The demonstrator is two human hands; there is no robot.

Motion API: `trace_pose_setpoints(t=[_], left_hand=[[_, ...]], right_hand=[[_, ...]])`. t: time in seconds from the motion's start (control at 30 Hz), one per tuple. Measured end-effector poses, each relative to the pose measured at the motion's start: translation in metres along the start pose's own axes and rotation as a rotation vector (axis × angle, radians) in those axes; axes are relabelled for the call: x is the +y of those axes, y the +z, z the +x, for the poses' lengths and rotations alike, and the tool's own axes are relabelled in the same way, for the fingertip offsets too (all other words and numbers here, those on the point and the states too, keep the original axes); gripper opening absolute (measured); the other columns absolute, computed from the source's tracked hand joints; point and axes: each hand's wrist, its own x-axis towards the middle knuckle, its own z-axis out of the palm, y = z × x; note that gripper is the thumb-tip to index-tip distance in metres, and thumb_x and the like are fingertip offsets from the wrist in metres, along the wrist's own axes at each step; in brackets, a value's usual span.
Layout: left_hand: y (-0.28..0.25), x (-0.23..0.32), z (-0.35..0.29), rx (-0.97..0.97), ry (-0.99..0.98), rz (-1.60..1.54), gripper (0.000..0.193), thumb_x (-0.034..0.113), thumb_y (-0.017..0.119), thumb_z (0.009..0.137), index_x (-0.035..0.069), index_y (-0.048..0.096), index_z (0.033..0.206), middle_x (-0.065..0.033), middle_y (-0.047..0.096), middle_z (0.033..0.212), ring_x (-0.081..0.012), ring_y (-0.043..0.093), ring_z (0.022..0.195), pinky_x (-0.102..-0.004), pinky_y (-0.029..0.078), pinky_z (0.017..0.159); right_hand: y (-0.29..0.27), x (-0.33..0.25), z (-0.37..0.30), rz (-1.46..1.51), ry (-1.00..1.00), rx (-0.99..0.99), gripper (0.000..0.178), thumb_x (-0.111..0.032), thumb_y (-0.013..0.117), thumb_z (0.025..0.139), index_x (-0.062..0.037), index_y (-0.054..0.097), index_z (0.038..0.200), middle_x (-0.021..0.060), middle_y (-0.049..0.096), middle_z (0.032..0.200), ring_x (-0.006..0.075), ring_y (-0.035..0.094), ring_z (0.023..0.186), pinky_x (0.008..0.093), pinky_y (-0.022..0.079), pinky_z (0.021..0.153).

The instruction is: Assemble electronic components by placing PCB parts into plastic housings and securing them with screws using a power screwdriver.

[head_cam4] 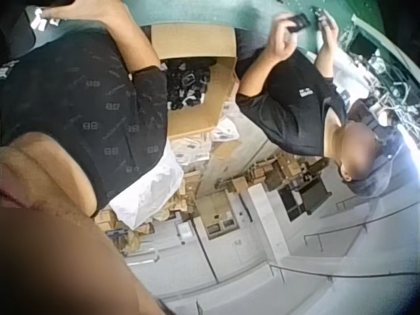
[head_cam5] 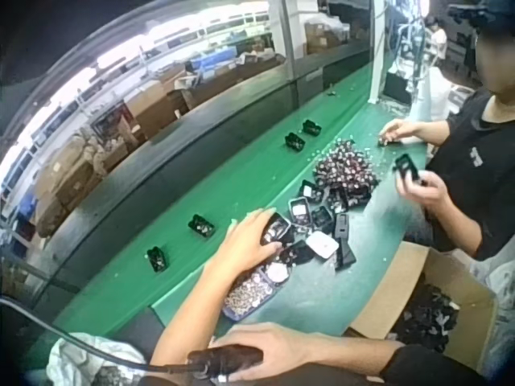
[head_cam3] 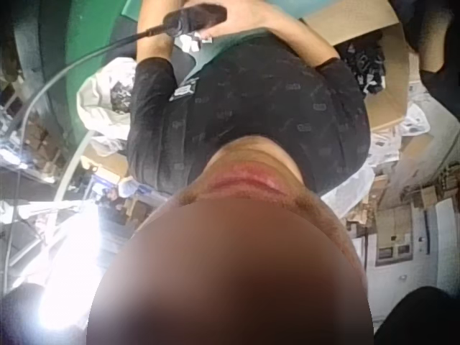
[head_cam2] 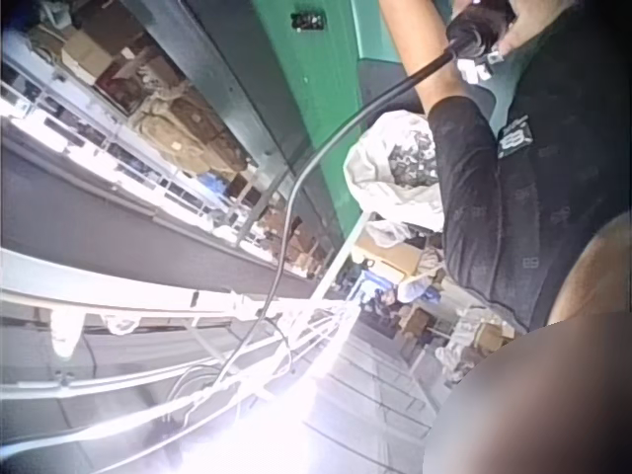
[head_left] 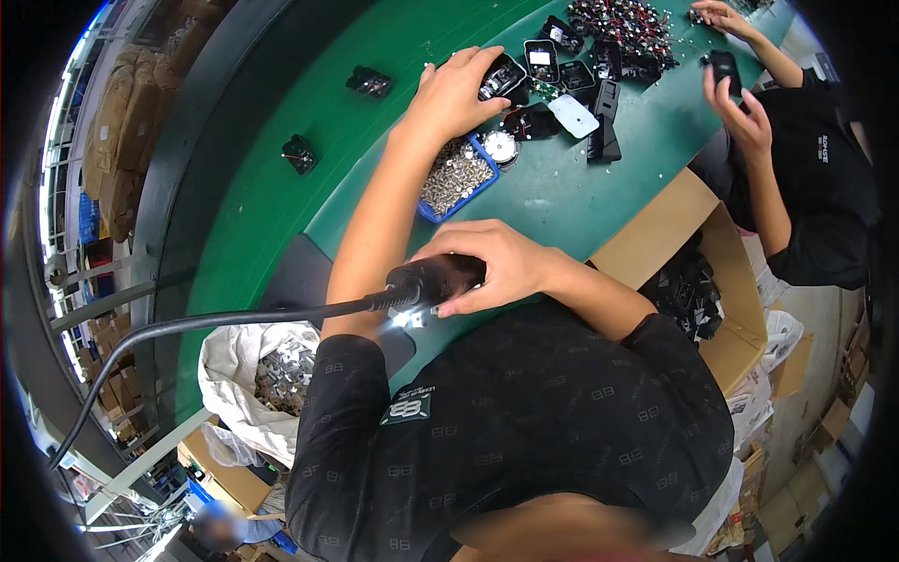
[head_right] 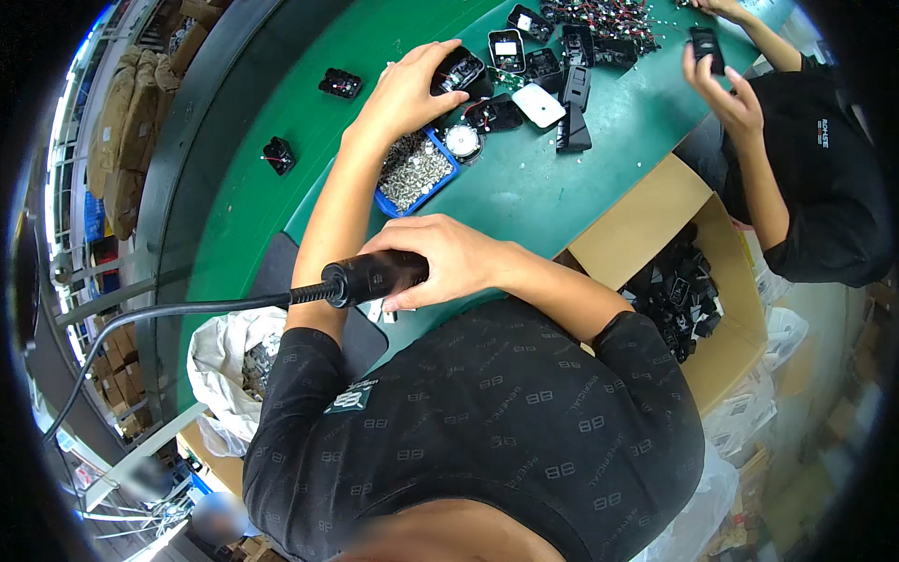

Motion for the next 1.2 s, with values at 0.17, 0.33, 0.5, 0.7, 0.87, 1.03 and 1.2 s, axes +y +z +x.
trace_pose_setpoints(t=[0.17,0.33,0.5,0.7,0.87,1.03,1.2], left_hand=[[0.002,-0.008,-0.003,0.088,0.069,-0.056,0.066,0.029,0.074,0.072,0.012,0.050,0.131,-0.0170,0.054,0.128,-0.0348,0.050,0.120,-0.0496,0.039,0.099],[-0.006,-0.012,-0.015,0.250,0.116,-0.047,0.056,0.027,0.072,0.075,0.010,0.055,0.125,-0.0158,0.056,0.123,-0.0345,0.053,0.114,-0.0461,0.042,0.097],[-0.029,0.000,-0.064,0.259,-0.004,-0.158,0.025,0.022,0.069,0.078,0.005,0.063,0.095,-0.0141,0.064,0.092,-0.0321,0.062,0.086,-0.0396,0.050,0.075],[-0.014,0.014,-0.120,0.137,-0.048,-0.097,0.016,0.012,0.067,0.073,0.004,0.063,0.087,-0.0148,0.062,0.085,-0.0339,0.060,0.082,-0.0429,0.049,0.075],[-0.005,0.009,-0.121,0.134,-0.031,-0.130,0.014,0.016,0.070,0.075,0.006,0.065,0.084,-0.0124,0.063,0.082,-0.0316,0.060,0.082,-0.0418,0.048,0.077],[-0.003,0.011,-0.127,0.236,-0.014,-0.164,0.011,0.012,0.070,0.076,0.005,0.065,0.082,-0.0094,0.064,0.081,-0.0270,0.061,0.080,-0.0372,0.047,0.077],[-0.004,0.014,-0.134,0.395,0.016,-0.228,0.012,0.011,0.072,0.077,0.005,0.068,0.086,-0.0074,0.067,0.083,-0.0225,0.064,0.078,-0.0315,0.050,0.071]], right_hand=[[0.015,0.010,0.007,0.050,-0.225,0.150,0.055,-0.023,0.080,0.069,-0.0017,0.055,0.114,0.0114,0.064,0.099,0.0271,0.064,0.093,0.0364,0.050,0.080],[0.014,0.007,0.010,0.163,0.036,0.028,0.060,-0.019,0.079,0.070,-0.0037,0.050,0.121,0.0143,0.066,0.099,0.0274,0.067,0.090,0.0357,0.052,0.078],[0.002,-0.005,0.009,0.166,0.165,0.083,0.062,-0.012,0.081,0.069,0.0011,0.052,0.122,0.0027,0.063,0.085,0.0078,0.061,0.079,0.0256,0.050,0.070],[-0.021,-0.002,0.008,0.412,0.243,0.354,0.051,-0.007,0.080,0.071,-0.0018,0.056,0.116,-0.0030,0.058,0.085,0.0038,0.053,0.075,0.0224,0.048,0.067],[-0.043,-0.017,0.013,0.376,0.094,0.469,0.048,-0.004,0.073,0.074,0.0032,0.055,0.118,0.0107,0.066,0.100,0.0090,0.059,0.078,0.0238,0.048,0.071],[-0.065,-0.025,0.014,0.384,-0.017,0.496,0.046,-0.006,0.073,0.074,0.0032,0.057,0.117,0.0102,0.066,0.101,0.0103,0.062,0.083,0.0263,0.050,0.075],[-0.072,-0.031,0.026,0.416,-0.230,0.554,0.043,-0.005,0.066,0.077,0.0050,0.053,0.117,0.0161,0.065,0.097,0.0154,0.061,0.075,0.0281,0.050,0.069]])
